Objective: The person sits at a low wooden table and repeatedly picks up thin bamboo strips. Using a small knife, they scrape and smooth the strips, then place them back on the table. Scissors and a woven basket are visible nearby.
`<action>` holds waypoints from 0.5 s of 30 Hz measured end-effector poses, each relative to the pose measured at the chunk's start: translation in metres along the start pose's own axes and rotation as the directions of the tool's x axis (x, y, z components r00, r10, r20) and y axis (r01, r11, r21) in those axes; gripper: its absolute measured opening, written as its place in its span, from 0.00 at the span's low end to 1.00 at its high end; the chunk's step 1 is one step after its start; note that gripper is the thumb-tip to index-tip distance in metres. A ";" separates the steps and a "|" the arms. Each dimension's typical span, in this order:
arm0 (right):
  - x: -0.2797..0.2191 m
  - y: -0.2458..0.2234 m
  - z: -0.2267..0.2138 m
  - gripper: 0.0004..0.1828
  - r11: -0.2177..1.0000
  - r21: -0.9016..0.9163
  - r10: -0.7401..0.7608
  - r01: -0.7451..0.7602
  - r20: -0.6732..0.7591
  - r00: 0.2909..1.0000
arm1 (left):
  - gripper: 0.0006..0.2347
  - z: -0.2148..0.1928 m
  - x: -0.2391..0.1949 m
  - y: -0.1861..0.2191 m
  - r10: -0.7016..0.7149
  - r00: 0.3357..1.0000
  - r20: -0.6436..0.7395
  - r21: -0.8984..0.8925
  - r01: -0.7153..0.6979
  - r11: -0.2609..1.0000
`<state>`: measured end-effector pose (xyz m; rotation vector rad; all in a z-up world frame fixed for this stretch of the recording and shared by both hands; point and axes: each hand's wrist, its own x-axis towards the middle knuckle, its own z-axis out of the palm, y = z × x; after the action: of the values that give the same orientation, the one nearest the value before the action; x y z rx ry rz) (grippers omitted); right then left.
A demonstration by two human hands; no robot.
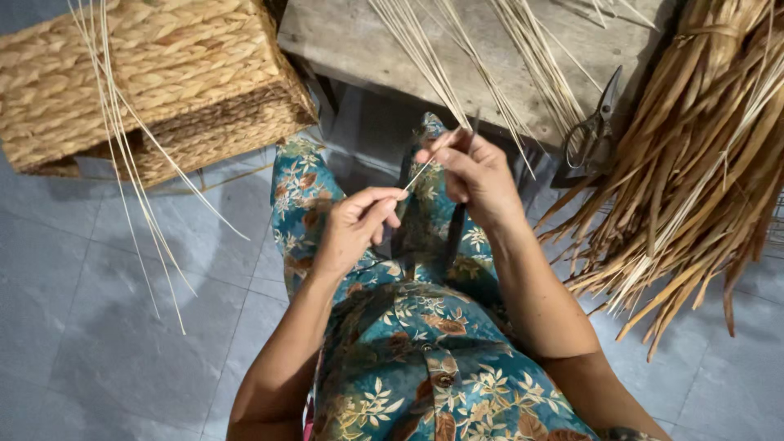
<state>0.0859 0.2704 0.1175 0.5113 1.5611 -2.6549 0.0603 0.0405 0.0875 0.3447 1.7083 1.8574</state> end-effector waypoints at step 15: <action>-0.001 -0.022 -0.007 0.06 0.989 -0.109 -0.109 0.097 -0.111 0.988 | 0.07 -0.044 -0.047 -0.028 -0.064 0.998 -0.010 0.194 0.065 0.979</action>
<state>0.0845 0.2877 0.1335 0.6072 1.7936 -2.6436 0.0799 -0.0228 0.0631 0.3592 1.8858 1.6501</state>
